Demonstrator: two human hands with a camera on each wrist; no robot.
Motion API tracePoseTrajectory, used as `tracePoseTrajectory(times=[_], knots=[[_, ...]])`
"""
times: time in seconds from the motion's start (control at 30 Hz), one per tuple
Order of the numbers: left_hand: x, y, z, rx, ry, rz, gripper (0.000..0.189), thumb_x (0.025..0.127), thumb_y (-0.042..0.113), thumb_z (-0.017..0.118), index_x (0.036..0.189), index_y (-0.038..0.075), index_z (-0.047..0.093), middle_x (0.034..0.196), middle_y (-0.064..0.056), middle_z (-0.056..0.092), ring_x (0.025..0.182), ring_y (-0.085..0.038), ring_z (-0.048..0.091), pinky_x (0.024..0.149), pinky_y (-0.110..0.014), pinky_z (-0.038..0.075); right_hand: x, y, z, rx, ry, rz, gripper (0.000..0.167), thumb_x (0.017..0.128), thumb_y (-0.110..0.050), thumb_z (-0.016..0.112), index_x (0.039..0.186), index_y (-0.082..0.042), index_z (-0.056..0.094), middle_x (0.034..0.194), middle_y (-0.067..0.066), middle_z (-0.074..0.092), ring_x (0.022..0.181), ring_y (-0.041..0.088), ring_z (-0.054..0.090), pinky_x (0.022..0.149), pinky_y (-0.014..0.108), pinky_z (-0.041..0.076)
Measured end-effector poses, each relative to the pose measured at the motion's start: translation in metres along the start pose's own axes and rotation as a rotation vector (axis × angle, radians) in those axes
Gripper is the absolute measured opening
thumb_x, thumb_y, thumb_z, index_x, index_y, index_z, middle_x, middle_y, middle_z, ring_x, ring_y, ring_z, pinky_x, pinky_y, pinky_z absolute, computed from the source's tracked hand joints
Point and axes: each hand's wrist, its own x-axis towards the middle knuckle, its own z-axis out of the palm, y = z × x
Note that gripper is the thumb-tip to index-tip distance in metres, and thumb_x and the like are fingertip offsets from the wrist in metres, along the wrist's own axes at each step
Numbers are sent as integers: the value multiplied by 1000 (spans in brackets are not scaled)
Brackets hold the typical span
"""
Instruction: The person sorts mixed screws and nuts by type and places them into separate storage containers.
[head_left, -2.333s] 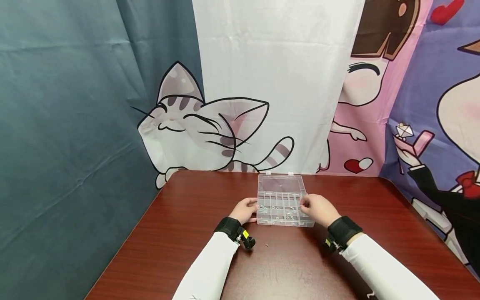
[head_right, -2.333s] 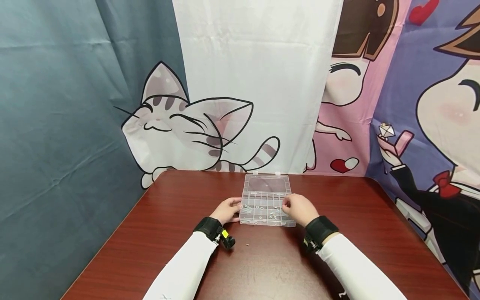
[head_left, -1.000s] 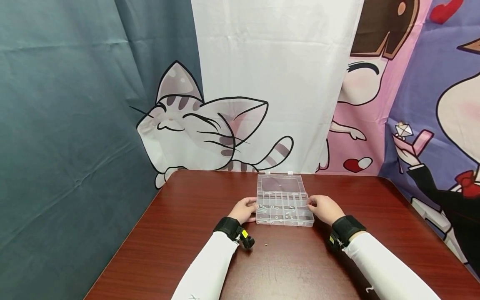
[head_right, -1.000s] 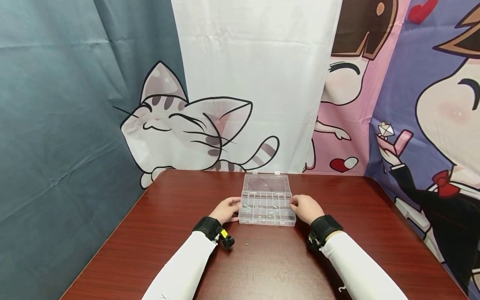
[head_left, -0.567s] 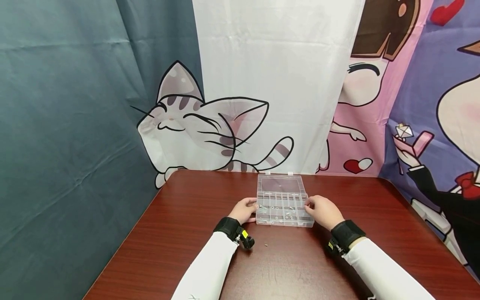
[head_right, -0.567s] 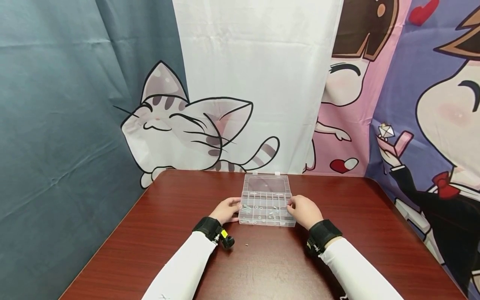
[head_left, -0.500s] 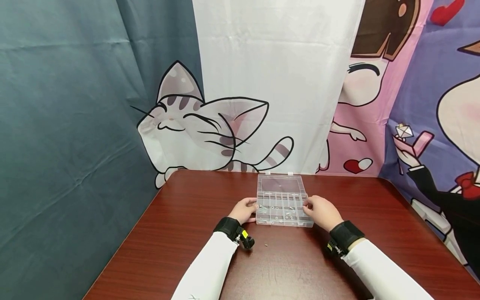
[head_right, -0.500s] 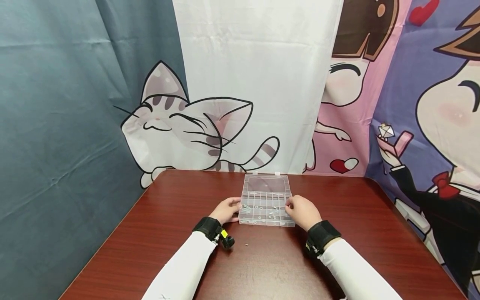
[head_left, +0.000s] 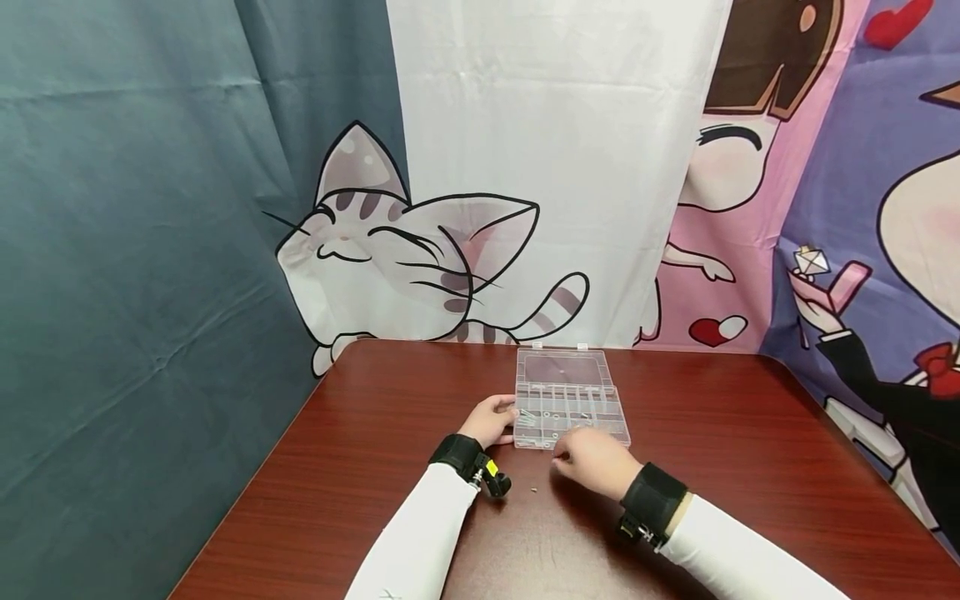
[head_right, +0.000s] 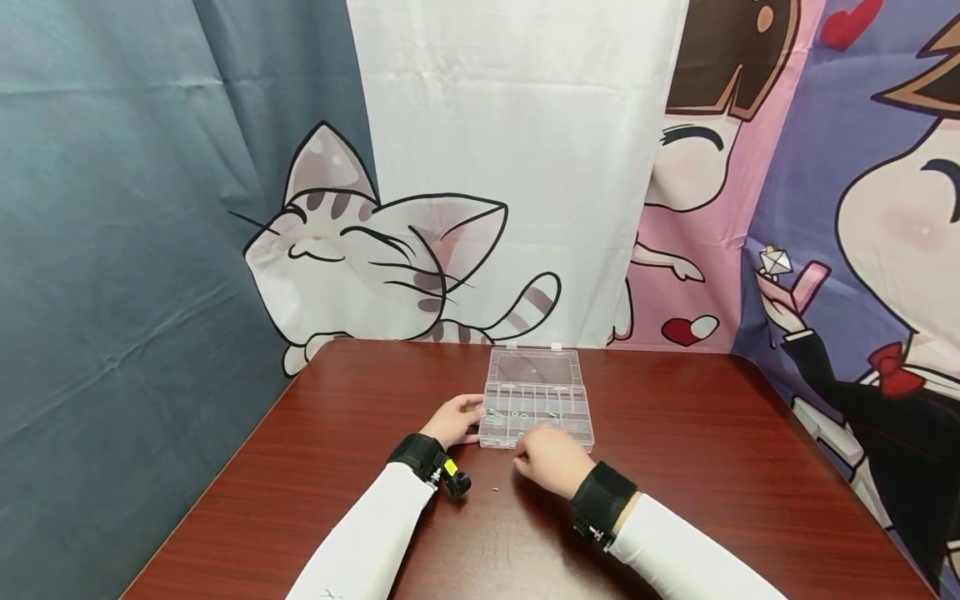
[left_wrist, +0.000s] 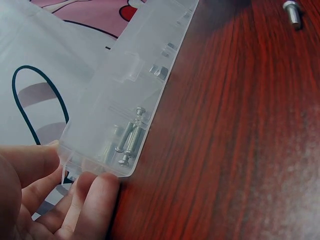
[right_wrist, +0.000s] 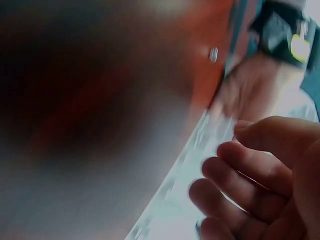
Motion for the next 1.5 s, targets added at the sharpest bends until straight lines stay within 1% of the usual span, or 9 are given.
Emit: tracePoseTrajectory(times=[0.23, 0.4, 0.53, 0.73, 0.9, 1.0, 1.17, 1.3, 1.5], knots=[[-2, 1, 1, 11, 1, 6, 42, 103, 14, 55, 143, 3, 49, 130, -16, 59, 109, -25, 63, 75, -36, 59, 6, -24, 9, -1, -86, -121, 17, 82, -18, 78, 67, -19, 70, 62, -16, 58, 57, 3, 52, 56, 26, 46], [-4, 1, 0, 19, 0, 8, 42, 103, 14, 54, 143, 3, 49, 128, -16, 59, 108, -26, 63, 75, -35, 59, 7, -29, 15, -19, -121, -139, 17, 80, -21, 81, 67, -20, 69, 63, -15, 59, 58, 2, 52, 57, 24, 46], [-3, 1, 0, 16, 5, 16, 43, 103, 13, 55, 143, 2, 49, 129, -17, 59, 109, -27, 63, 74, -35, 59, 9, -29, 21, -29, -126, -143, 18, 80, -21, 80, 67, -20, 69, 65, -15, 59, 60, 1, 53, 58, 24, 47], [-5, 5, 1, 43, 15, 17, 42, 103, 14, 54, 143, 3, 49, 130, -16, 58, 110, -27, 62, 74, -34, 59, 8, -30, 28, -57, -73, -176, 22, 78, -14, 79, 64, -21, 63, 65, -14, 54, 59, 3, 50, 56, 22, 43], [-7, 7, 0, 40, 19, 11, 41, 104, 14, 53, 143, 4, 49, 130, -16, 58, 110, -26, 62, 74, -34, 59, 9, -32, 28, -68, -69, -170, 25, 78, -12, 77, 62, -21, 59, 63, -14, 50, 57, 3, 46, 54, 21, 41], [-7, 6, -1, 20, 9, 6, 42, 103, 13, 54, 143, 3, 49, 129, -16, 59, 111, -26, 62, 75, -34, 59, 9, -32, 28, -46, -84, -161, 25, 79, -11, 76, 62, -21, 60, 63, -14, 50, 57, 3, 45, 55, 21, 41], [-8, 6, -2, 14, -5, 24, 42, 103, 13, 54, 143, 1, 48, 129, -17, 58, 109, -25, 62, 74, -33, 59, 8, -32, 25, -14, -95, -156, 27, 80, -11, 76, 63, -19, 58, 63, -14, 48, 58, 3, 42, 55, 21, 39], [-7, 6, -2, 14, -5, 22, 42, 103, 13, 54, 143, 1, 49, 129, -16, 58, 109, -23, 63, 74, -33, 59, 7, -33, 20, 10, -93, -155, 22, 80, -10, 77, 66, -17, 61, 64, -12, 53, 59, 4, 45, 56, 23, 43], [-3, 2, -1, -2, 3, 7, 42, 103, 12, 54, 143, 2, 49, 131, -17, 58, 113, -29, 61, 75, -35, 59, 7, -30, 17, 49, -116, -114, 16, 79, -11, 76, 70, -17, 64, 66, -13, 56, 62, 4, 51, 59, 24, 46]])
